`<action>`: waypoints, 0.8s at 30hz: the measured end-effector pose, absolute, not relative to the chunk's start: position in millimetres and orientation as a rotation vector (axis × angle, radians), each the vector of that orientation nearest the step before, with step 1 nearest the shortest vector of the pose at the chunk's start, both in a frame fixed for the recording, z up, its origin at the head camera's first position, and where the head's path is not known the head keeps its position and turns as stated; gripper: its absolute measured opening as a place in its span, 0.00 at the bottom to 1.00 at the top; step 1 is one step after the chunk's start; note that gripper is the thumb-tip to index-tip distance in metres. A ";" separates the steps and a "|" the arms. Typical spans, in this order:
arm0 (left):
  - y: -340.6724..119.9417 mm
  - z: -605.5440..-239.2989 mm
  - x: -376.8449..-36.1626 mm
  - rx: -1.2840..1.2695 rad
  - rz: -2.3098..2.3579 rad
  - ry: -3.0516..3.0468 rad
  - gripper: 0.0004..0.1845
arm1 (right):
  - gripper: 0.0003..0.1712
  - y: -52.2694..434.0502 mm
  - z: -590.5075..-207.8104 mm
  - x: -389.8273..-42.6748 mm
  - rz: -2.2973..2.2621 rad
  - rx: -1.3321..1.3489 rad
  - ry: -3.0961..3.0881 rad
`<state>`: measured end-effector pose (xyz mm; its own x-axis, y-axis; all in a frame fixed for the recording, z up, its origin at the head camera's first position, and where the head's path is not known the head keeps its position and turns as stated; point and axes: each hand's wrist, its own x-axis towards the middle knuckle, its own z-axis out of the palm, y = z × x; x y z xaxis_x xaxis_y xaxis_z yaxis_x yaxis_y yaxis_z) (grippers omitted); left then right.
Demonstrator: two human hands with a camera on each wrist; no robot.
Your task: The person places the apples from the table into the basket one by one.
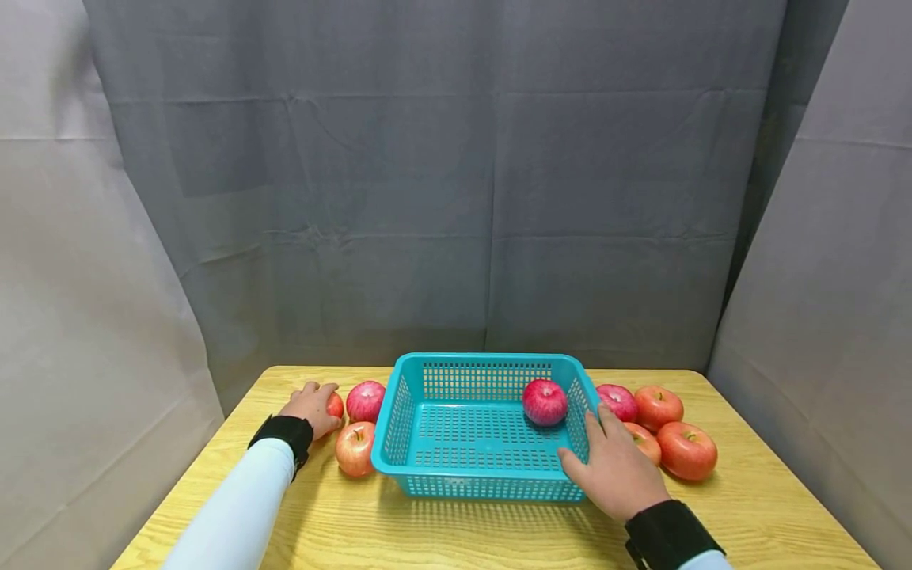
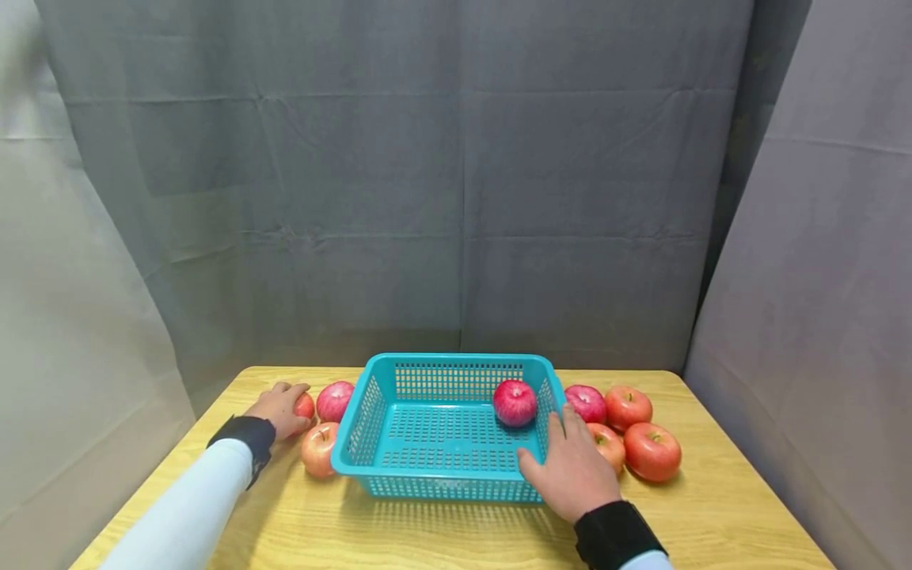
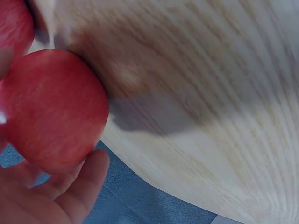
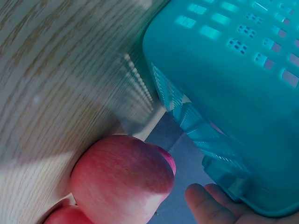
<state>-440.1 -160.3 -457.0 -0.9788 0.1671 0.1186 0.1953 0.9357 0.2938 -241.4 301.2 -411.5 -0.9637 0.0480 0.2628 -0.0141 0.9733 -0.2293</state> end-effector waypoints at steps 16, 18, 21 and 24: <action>-161.9 -452.5 -432.5 -0.268 -0.474 -2.995 0.35 | 0.57 300.7 -410.0 -240.8 0.364 -0.020 -2.859; -162.6 -451.9 -432.8 -0.270 -0.465 -2.998 0.35 | 0.57 300.7 -410.0 -240.9 0.363 -0.019 -2.858; -163.7 -449.7 -433.4 -0.268 -0.461 -3.000 0.35 | 0.57 301.0 -410.3 -241.1 0.359 -0.017 -2.859; -163.9 -445.9 -432.7 -0.266 -0.466 -2.992 0.35 | 0.57 301.3 -411.0 -241.3 0.361 -0.019 -2.867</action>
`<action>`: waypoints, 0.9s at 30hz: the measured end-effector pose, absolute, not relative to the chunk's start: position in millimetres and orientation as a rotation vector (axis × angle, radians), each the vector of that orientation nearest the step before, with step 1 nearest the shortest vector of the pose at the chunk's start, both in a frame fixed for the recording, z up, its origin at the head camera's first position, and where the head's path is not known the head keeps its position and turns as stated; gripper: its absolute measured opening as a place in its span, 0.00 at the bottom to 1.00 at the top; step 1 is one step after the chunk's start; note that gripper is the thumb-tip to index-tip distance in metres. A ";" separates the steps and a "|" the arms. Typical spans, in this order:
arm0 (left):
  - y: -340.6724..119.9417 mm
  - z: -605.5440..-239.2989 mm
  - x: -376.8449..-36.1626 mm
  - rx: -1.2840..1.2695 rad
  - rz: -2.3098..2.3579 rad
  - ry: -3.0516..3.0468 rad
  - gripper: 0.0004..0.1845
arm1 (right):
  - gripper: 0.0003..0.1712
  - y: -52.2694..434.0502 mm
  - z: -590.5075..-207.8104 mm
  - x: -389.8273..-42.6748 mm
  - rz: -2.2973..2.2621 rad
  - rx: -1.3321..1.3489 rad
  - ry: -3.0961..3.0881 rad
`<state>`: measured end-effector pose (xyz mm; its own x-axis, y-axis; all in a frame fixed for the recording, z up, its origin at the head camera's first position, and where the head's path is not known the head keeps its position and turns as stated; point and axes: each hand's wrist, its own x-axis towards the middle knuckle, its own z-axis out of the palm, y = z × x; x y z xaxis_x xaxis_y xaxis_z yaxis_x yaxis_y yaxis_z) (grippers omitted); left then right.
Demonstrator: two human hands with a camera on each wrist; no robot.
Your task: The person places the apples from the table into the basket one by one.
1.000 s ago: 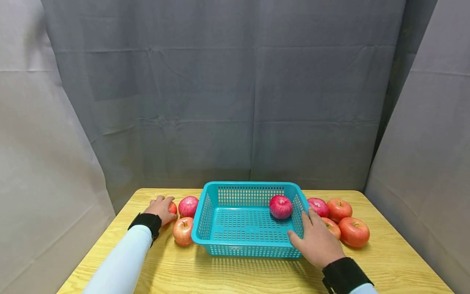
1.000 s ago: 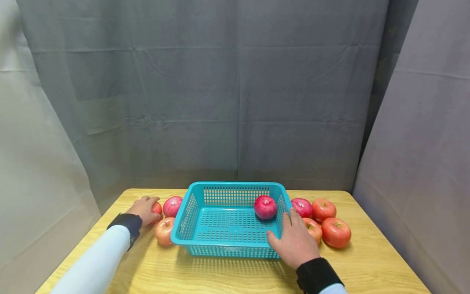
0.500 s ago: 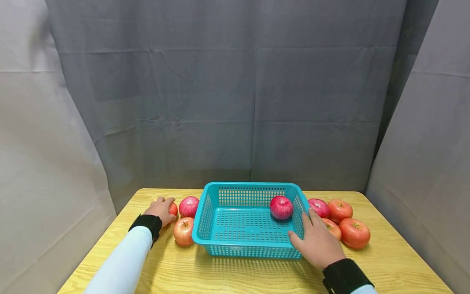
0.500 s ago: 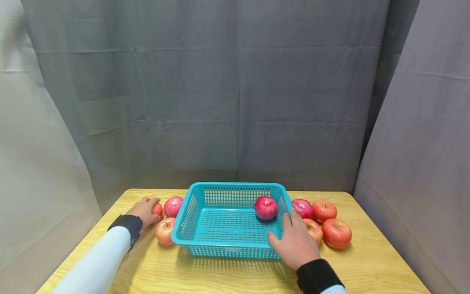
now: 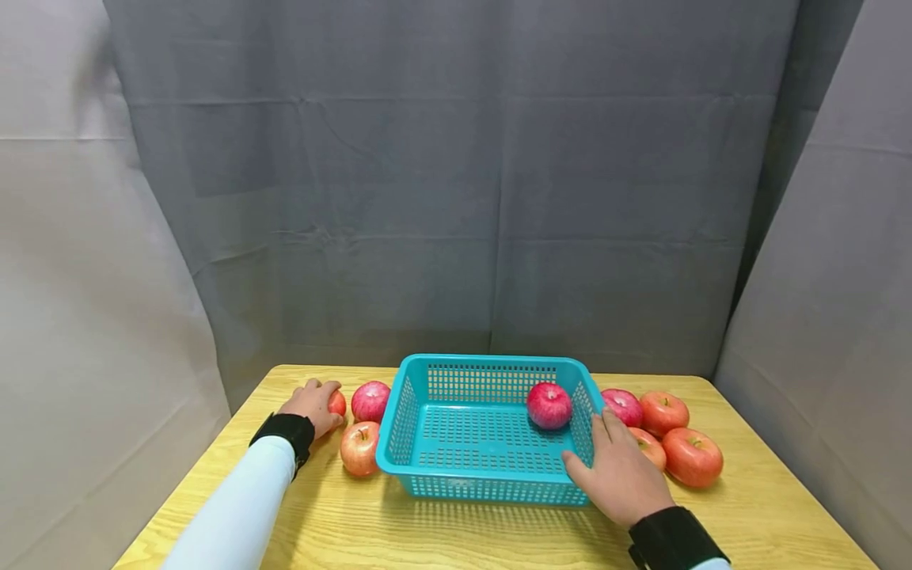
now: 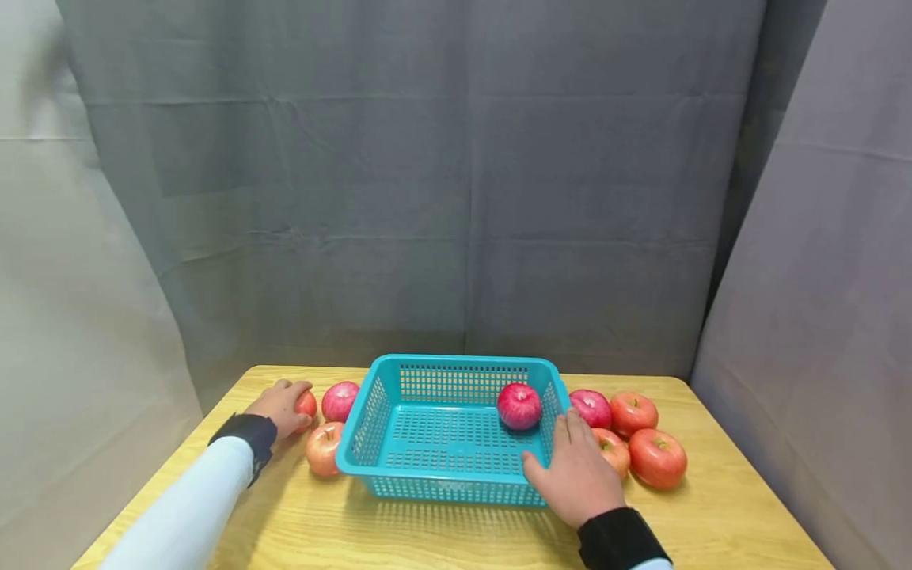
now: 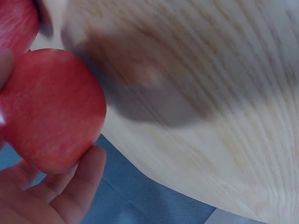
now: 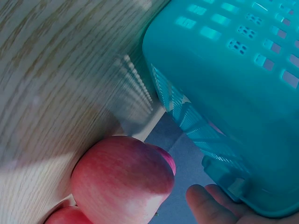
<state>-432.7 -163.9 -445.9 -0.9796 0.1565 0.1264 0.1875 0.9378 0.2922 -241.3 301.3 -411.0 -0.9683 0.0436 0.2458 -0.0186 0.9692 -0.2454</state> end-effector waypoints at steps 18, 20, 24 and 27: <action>-156.2 -412.2 -433.5 -0.350 -0.436 -2.925 0.35 | 0.60 304.2 -413.3 -243.7 0.365 -0.020 -2.894; -153.3 -406.9 -433.5 -0.358 -0.430 -2.922 0.35 | 0.60 304.0 -412.6 -243.9 0.364 -0.017 -2.893; -145.7 -395.3 -431.5 -0.382 -0.406 -2.923 0.34 | 0.60 303.5 -410.6 -243.6 0.361 -0.012 -2.894; -139.2 -389.1 -430.5 -0.400 -0.397 -2.927 0.34 | 0.58 303.1 -409.9 -243.3 0.357 -0.011 -2.893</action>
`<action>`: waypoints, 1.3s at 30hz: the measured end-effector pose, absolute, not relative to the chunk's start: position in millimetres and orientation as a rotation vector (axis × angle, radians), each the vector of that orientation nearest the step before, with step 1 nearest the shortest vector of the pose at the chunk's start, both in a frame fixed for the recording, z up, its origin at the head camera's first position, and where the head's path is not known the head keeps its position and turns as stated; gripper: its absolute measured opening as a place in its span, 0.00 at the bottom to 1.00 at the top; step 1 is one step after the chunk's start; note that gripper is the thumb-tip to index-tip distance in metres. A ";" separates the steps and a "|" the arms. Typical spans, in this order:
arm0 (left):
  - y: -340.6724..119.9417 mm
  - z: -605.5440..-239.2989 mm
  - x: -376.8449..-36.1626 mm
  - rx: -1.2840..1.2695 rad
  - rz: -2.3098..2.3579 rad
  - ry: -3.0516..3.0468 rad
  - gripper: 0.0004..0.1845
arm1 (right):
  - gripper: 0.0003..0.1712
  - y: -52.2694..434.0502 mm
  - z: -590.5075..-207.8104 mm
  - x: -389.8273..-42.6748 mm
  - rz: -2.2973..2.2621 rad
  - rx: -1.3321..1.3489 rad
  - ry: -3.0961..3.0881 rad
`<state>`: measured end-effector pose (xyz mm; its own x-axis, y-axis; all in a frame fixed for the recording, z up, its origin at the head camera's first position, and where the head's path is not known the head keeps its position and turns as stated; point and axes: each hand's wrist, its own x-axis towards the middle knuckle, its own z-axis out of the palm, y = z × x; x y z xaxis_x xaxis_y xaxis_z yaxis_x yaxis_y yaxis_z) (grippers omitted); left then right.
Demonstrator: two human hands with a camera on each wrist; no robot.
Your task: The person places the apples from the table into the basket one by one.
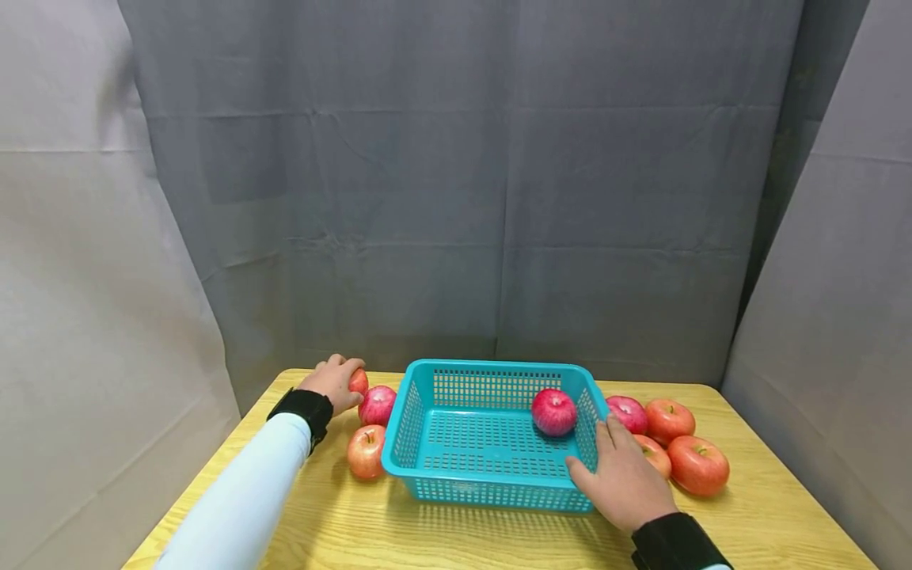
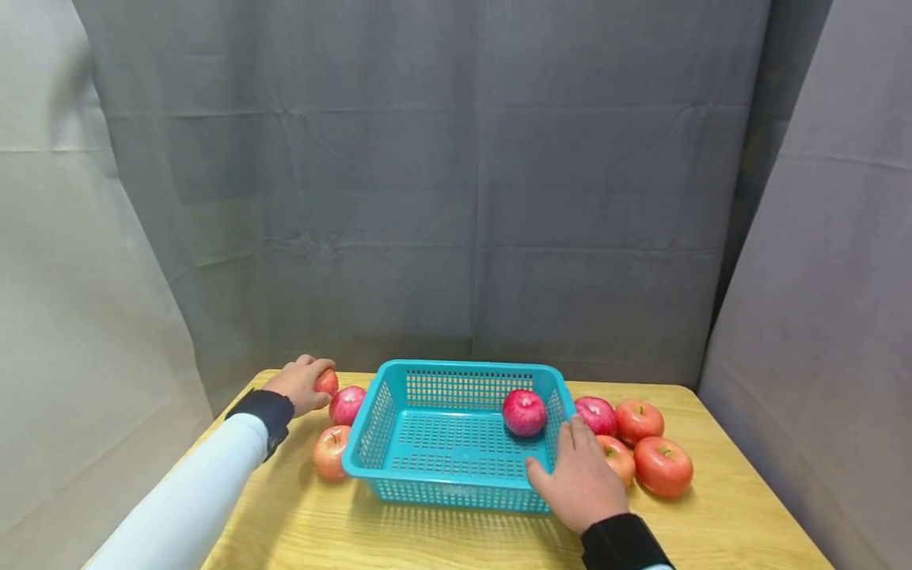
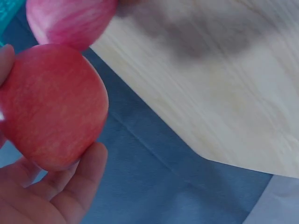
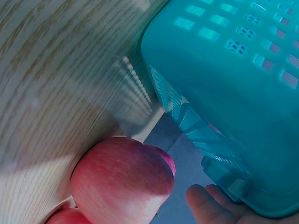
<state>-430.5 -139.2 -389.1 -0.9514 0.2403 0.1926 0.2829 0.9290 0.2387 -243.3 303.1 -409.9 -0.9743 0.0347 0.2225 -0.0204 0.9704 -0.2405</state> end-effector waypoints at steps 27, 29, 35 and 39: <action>-69.3 -338.6 -411.8 -0.599 -0.344 -2.882 0.34 | 0.57 303.1 -409.4 -245.3 0.363 -0.020 -2.906; -63.9 -336.6 -409.6 -0.611 -0.343 -2.881 0.34 | 0.58 303.2 -410.0 -245.3 0.360 -0.016 -2.901; -45.6 -332.5 -402.8 -0.692 -0.325 -2.869 0.32 | 0.60 304.0 -410.6 -243.7 0.364 -0.003 -2.884; -34.5 -330.5 -399.0 -0.740 -0.318 -2.847 0.31 | 0.59 302.5 -409.4 -242.3 0.380 -0.007 -2.874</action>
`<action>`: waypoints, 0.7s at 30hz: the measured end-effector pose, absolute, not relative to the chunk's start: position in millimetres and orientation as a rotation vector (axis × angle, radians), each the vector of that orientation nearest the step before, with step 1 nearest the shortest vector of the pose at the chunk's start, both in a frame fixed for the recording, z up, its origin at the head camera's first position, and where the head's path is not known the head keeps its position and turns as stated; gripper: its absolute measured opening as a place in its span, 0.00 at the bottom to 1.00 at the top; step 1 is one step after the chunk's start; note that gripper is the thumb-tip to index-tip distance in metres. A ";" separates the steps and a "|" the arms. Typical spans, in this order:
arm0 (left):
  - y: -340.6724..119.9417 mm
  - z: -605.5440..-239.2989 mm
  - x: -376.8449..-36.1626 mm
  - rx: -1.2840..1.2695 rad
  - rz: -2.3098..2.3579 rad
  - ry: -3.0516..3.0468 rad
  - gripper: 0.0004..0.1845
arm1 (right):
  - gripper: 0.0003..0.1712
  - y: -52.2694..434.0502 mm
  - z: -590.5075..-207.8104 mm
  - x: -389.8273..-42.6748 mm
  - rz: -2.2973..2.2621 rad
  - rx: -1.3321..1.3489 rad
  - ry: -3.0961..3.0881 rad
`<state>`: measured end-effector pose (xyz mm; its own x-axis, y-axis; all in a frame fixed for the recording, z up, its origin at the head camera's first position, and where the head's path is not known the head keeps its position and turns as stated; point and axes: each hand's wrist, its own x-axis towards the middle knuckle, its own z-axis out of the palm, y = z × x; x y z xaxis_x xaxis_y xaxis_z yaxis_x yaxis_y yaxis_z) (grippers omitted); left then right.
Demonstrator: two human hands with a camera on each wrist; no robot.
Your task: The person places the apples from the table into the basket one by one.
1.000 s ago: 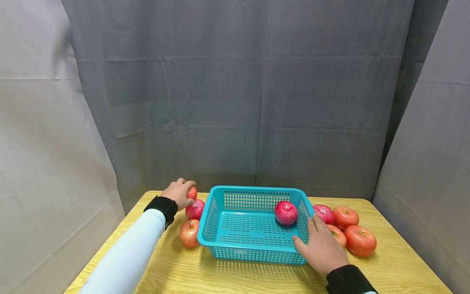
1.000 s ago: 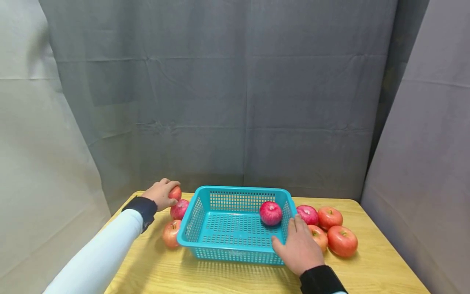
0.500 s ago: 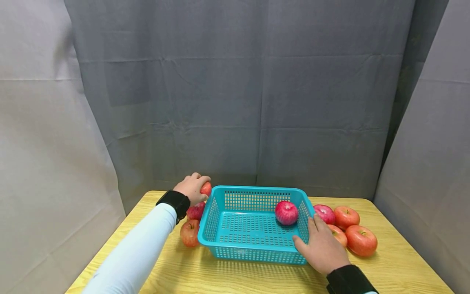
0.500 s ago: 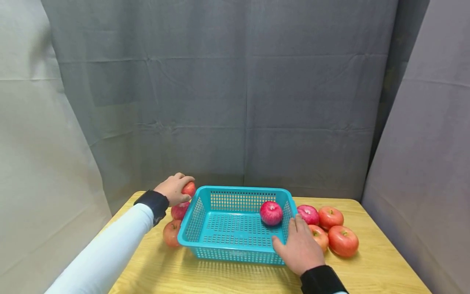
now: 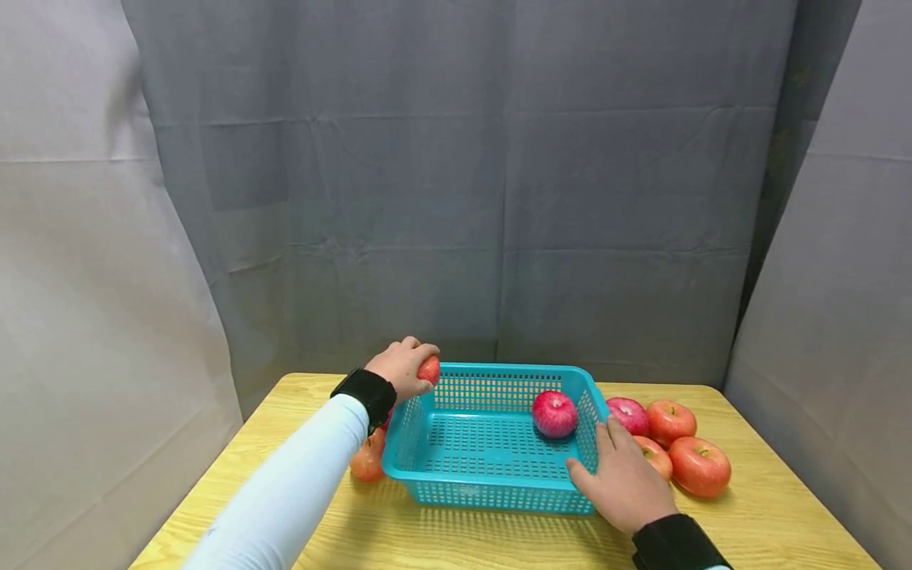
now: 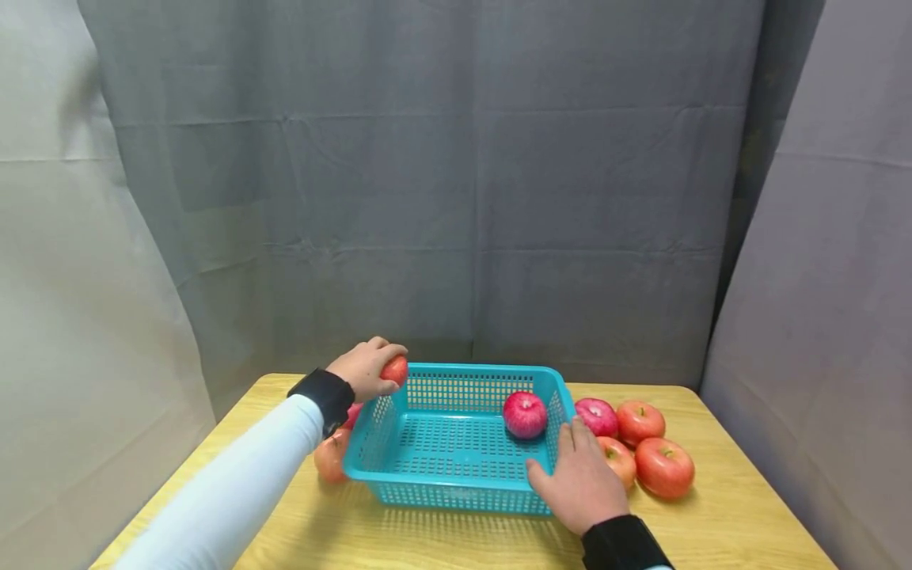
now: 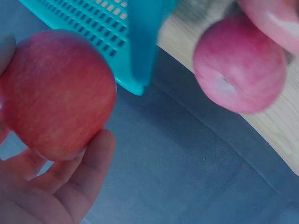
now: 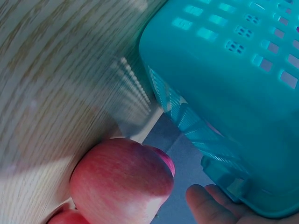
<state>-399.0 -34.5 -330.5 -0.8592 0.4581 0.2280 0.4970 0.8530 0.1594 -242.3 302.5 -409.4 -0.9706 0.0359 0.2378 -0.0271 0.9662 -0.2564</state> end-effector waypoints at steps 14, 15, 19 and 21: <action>11.1 -338.5 -398.5 -0.827 -0.319 -2.835 0.31 | 0.58 304.4 -411.0 -242.4 0.373 -0.029 -2.868; 14.1 -340.1 -399.2 -0.831 -0.316 -2.835 0.32 | 0.58 304.5 -411.2 -242.5 0.374 -0.029 -2.869; 23.0 -344.1 -398.7 -0.834 -0.298 -2.834 0.33 | 0.58 303.9 -411.5 -242.2 0.383 -0.026 -2.873; 26.2 -344.0 -396.3 -0.848 -0.299 -2.826 0.33 | 0.57 303.2 -411.0 -241.8 0.382 -0.020 -2.867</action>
<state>-396.3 26.2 -344.0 -0.8221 0.5233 0.2242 0.5587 0.8173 0.1408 -241.8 303.2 -411.0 -0.9691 0.0462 0.2422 -0.0188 0.9655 -0.2595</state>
